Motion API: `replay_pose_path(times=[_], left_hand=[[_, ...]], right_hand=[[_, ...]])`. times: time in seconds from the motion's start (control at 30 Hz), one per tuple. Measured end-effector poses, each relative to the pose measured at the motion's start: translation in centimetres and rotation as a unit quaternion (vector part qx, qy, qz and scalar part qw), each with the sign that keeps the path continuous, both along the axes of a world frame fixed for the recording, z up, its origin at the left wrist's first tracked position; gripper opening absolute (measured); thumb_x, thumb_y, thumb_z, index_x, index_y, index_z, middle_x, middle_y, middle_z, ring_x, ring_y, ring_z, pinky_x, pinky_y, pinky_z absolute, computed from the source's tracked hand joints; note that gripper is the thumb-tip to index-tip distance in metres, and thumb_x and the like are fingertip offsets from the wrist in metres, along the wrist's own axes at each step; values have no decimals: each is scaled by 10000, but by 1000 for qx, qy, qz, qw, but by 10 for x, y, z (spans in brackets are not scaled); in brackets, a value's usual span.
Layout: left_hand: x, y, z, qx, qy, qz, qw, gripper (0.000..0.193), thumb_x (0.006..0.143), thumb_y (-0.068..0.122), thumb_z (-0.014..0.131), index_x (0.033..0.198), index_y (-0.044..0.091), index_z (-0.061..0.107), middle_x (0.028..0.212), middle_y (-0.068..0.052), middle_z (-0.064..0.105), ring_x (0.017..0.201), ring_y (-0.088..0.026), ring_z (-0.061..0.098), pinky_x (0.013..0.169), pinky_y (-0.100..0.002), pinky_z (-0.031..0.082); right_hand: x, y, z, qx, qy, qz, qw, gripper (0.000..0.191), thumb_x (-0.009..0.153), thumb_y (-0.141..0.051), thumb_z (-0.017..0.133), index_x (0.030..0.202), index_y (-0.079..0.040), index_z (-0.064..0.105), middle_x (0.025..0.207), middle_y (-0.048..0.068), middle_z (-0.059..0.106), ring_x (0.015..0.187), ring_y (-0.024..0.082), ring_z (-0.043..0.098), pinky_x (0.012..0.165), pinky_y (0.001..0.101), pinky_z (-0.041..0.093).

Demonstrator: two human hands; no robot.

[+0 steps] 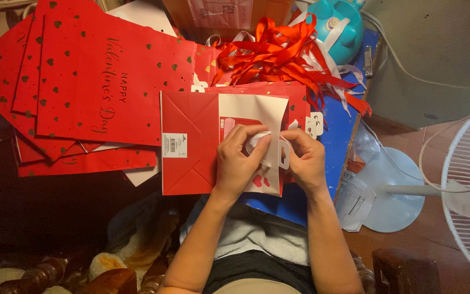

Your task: The person threads red and white ribbons through plastic tabs on red Valentine's Day cards, then folds the cards closed. The person handles multiple cards one at a time, repeating the threading and folding steps.

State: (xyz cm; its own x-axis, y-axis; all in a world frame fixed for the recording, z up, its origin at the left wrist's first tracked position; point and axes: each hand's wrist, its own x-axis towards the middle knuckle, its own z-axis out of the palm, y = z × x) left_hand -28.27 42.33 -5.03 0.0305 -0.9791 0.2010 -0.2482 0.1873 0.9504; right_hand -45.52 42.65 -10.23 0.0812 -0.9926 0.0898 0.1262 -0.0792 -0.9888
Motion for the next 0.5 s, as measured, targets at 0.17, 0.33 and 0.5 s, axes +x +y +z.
replay_pose_path(times=[0.17, 0.33, 0.5], left_hand=[[5, -5, -10, 2, 14, 7, 1000, 133, 1025, 152, 651, 1055, 23, 640, 902, -85, 742, 789, -166, 727, 716, -266, 571], [7, -5, -15, 6, 151, -16, 988, 175, 1106, 175, 500, 1108, 0, 494, 986, -118, 760, 911, -164, 772, 816, -297, 631], [9, -6, -6, 13, 60, 1, 998, 205, 976, 129, 660, 1129, 6, 601, 952, -120, 736, 815, -151, 723, 708, -286, 578]], right_hand=[[10, -3, 6, 37, 86, -35, 995, 143, 1018, -74, 662, 1115, 20, 710, 895, 16, 732, 775, 54, 654, 663, 208, 505], [15, -5, 8, 21, 66, -29, 997, 180, 1015, -70, 648, 1169, 9, 698, 925, 1, 739, 810, 30, 661, 686, 190, 517], [17, -6, 5, 51, 28, -29, 998, 187, 1022, -61, 650, 1187, 9, 702, 920, 7, 731, 779, 25, 630, 654, 191, 488]])
